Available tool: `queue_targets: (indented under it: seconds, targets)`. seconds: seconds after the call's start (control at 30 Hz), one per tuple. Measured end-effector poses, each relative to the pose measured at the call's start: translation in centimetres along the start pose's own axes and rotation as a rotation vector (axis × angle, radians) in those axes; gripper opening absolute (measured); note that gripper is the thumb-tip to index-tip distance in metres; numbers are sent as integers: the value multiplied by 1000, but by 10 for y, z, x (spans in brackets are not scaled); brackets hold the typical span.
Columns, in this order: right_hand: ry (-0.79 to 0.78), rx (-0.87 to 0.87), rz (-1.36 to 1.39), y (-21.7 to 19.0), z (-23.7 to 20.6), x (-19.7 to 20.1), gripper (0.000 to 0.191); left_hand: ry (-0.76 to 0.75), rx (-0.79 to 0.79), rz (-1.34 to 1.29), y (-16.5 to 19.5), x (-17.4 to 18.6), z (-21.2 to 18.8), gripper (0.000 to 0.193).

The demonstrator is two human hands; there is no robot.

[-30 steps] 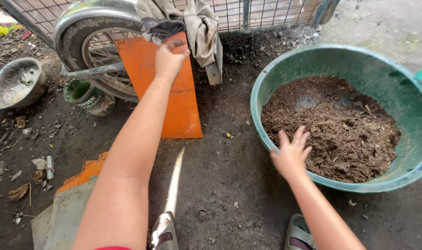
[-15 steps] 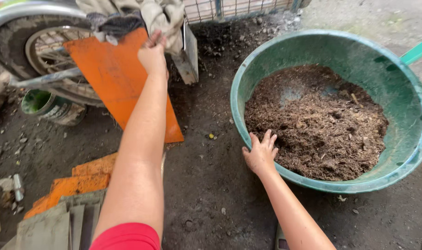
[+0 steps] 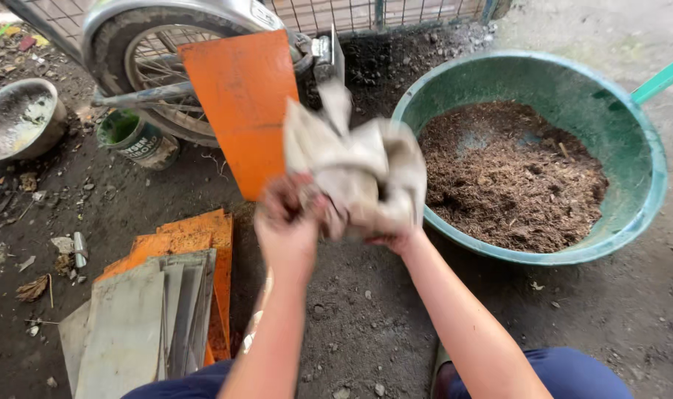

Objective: The person scrubs a metal sheet with a coarse material inside a green basin, then wipes the sheet and an orange sheet with a cloth. The person handles the sheets one at a time, turning them over to clean both sides.

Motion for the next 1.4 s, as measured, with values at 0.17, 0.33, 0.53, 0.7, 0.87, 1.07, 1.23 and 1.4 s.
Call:
queue_targets:
  seconds: [0.17, 0.33, 0.53, 0.7, 0.87, 1.07, 1.23, 1.4]
  targets:
    - [-349, -160, 257, 62, -41, -74, 59, -390, -9, 176, -61, -41, -127, 48]
    - [-301, -291, 399, 89, -66, -125, 54, -106, -229, 292, -115, 1, -117, 47]
    - [-519, -351, 214, 45, -144, -132, 57, 365, 486, -166, -177, 65, -85, 42]
    - [-429, -286, 236, 49, -128, -121, 56, 310, 489, -366, -160, 52, -92, 53]
    - [-223, -283, 235, 84, -106, -94, 59, 329, 606, -513, -116, 46, -104, 56]
    - [-350, -298, 539, 139, -146, -110, 52, 132, 311, -756, -102, 64, -92, 56]
    - [-177, -272, 574, 130, -125, -115, 49, -164, 469, 189, -160, 50, -142, 62]
    - [131, 192, 198, 77, -111, -70, 39, -811, 564, -66, -156, 44, -182, 77]
Point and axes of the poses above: each hand's wrist, its own z-axis towards the middle knuckle, its own x-axis out of the back of the hand, y = z × x, the point moved 5 cm from there along z, towards the middle knuckle, and after that the axes turned 15 degrees about -x, right-handed, at the moved point
